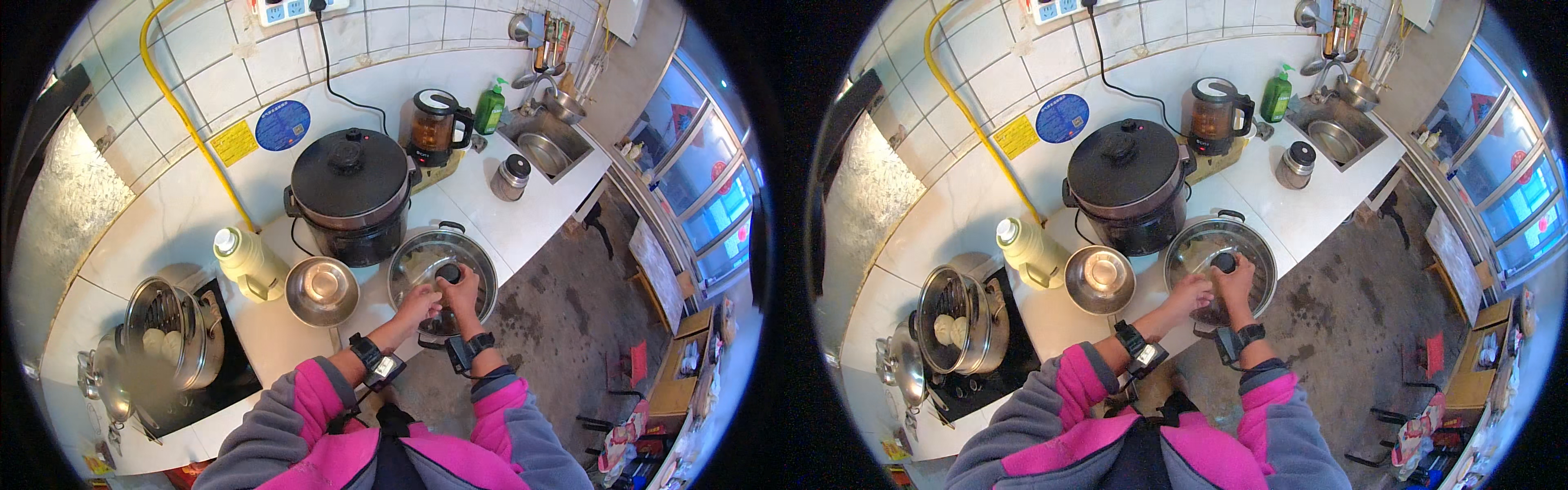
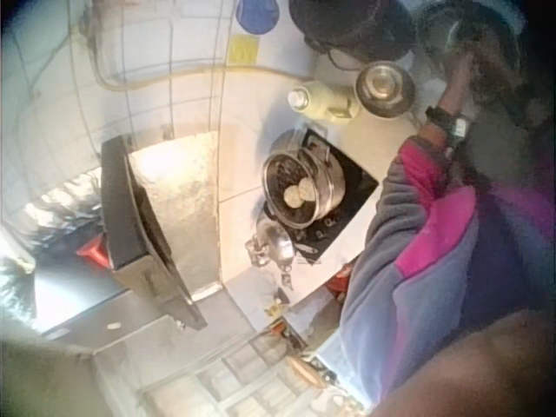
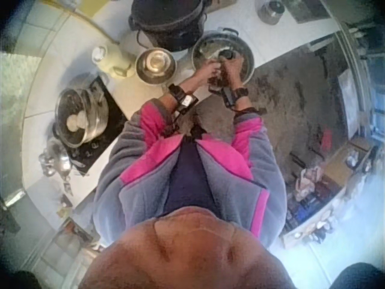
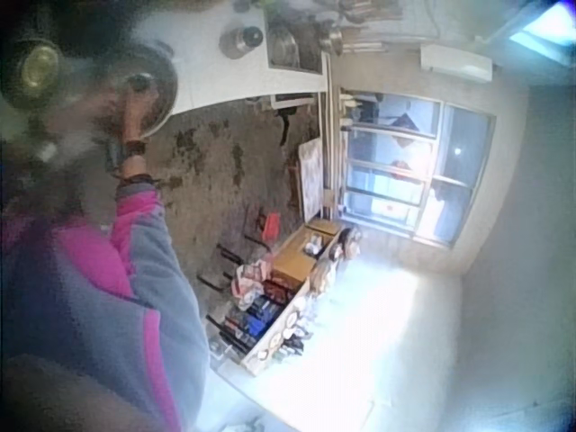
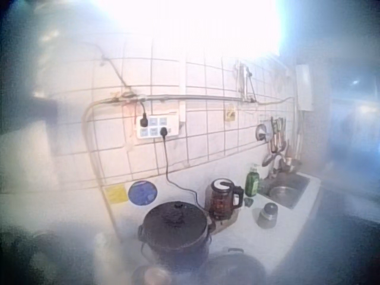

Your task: The person pours hot water from a thermos into a saucepan, places two bowls of beaten eggs into a pot of water on the stove, and then places two buns into a steamer basket before covering it. The person then places the steamer basket on the stove.

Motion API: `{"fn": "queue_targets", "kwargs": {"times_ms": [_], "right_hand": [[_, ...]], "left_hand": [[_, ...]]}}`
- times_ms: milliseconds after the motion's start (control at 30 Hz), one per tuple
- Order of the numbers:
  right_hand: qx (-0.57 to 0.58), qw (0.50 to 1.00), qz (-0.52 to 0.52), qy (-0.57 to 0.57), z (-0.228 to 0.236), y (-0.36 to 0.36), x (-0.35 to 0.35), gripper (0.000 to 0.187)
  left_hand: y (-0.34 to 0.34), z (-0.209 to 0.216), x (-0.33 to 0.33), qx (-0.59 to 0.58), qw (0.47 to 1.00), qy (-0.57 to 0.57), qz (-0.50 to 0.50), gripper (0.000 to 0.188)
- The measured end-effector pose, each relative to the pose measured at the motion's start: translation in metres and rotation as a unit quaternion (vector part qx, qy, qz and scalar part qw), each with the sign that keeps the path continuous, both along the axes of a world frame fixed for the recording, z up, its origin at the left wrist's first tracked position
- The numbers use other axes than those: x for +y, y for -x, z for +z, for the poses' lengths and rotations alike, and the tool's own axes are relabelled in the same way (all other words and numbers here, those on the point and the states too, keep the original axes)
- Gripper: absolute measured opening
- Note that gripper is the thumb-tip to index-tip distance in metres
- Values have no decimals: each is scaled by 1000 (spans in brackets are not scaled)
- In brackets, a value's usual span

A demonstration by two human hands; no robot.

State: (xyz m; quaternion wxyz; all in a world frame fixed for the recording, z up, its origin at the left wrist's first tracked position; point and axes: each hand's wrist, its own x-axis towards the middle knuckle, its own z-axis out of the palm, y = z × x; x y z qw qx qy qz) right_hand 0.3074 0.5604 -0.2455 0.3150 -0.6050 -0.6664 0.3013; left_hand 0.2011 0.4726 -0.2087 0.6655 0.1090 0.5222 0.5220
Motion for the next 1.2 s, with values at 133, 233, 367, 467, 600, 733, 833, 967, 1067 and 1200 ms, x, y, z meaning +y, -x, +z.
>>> {"fn": "queue_targets", "kwargs": {"times_ms": [133,233,367,467,600,733,833,967,1067,1200], "right_hand": [[-18,1000,18,-15,9,5,1,59],[-1,1000,22,11,14,7,3,54],[-4,1000,15,13,13,7,5,49],[5,999,29,-19,11,5,6,49],[0,998,38,-56,19,2,6,50],[18,998,28,-51,40,-6,-8,51],[8,997,45,-60,54,-8,-20,52],[17,996,53,-64,67,-6,-45,50],[45,997,64,-21,80,1,-67,47],[19,995,94,-34,104,23,-107,46]], "left_hand": [[0,0,10,6,1000,-29,-2,36],[1,-1,16,-6,999,-42,-10,29],[-2,-2,19,-31,997,-66,-13,20],[-2,3,19,-8,996,-78,-41,21],[-6,20,12,-24,995,-99,-22,8],[-7,34,3,-27,996,-77,-37,57],[-11,39,-7,-25,993,-98,-52,51],[-11,51,-32,-24,993,-105,-43,42],[-1,66,-57,-23,994,-96,-34,51],[21,87,-105,-15,992,-121,-14,61]]}}
